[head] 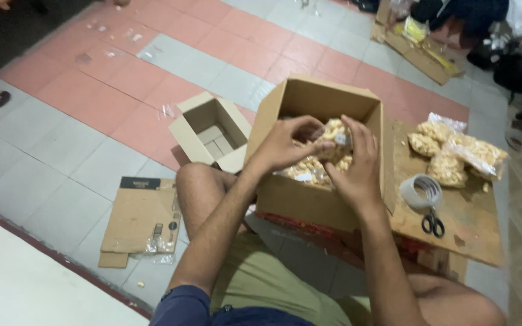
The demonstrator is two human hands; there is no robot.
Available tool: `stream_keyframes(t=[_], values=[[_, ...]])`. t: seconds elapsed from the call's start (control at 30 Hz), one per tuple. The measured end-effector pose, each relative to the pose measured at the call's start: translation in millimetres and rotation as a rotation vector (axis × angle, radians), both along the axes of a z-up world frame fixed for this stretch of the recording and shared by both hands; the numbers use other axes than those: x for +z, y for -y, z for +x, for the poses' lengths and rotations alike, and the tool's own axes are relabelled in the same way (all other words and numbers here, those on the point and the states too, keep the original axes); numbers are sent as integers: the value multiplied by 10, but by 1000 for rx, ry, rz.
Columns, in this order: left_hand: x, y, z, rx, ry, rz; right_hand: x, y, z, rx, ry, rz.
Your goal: Packing small plastic bags of snacks into a cardboard box while sitting on the floor.
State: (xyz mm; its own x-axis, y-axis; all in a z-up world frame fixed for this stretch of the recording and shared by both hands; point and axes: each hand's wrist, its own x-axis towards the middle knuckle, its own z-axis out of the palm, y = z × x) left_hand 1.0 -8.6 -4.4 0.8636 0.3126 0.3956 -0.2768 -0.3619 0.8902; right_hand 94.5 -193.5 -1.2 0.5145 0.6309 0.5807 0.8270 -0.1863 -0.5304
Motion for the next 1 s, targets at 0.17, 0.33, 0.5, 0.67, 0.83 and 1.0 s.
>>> stream_keyframes(t=[0.17,0.33,0.5,0.67,0.83,1.0], values=[[34,-80,11,-28,-16,-61,178,-36,241,89,18,34],[264,-41,-121,-42,-25,-59,682,-133,540,-47,-68,-81],[305,-21,-151,-4,30,-162,891,-485,453,40,-394,-586],[111,-77,-76,-9,103,-198,-540,-974,1115,17,127,-855],[15,-98,-52,-18,155,-259,-905,-1061,1305,-55,554,-894],[49,-121,-37,-24,172,-232,-851,-1071,1201,-69,698,-783]])
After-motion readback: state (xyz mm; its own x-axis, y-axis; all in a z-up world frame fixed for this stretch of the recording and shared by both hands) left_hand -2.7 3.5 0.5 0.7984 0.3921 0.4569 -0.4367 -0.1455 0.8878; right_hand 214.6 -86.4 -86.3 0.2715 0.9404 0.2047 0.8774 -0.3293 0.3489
